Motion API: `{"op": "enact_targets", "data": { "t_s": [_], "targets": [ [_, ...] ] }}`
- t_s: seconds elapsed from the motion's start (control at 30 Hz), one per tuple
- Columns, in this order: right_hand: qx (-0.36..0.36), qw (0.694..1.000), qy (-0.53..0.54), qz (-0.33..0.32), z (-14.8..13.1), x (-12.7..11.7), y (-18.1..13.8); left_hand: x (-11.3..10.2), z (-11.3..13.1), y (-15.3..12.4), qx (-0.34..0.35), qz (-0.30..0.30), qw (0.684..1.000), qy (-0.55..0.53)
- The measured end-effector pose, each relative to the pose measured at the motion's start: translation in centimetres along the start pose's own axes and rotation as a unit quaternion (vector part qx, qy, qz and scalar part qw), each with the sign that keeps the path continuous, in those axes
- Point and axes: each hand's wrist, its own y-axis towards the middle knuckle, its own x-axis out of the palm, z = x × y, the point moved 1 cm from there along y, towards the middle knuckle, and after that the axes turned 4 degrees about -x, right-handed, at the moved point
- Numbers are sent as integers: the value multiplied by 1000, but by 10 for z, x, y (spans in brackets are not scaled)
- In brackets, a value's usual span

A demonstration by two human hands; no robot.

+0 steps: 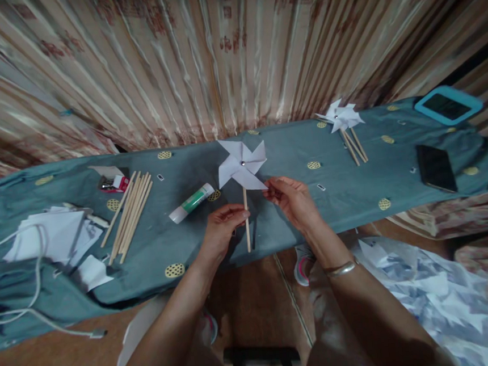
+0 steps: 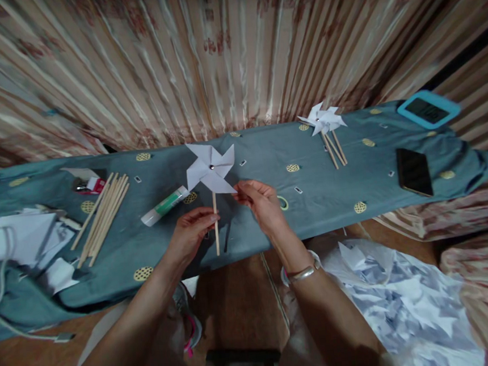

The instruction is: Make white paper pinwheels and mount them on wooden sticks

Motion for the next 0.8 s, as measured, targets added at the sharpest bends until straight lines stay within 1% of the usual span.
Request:
{"op": "enact_targets", "data": {
  "t_s": [0.3,0.53,0.8],
  "targets": [
    [24,1000,17,0,2,7,-5,0,0,1,6,3,1000,4],
    [30,999,1,-22,4,11,-8,-1,-2,1,10,3,1000,5],
    [28,999,-8,-26,6,14,-9,-1,-1,1,12,2,1000,5]
  ]
}}
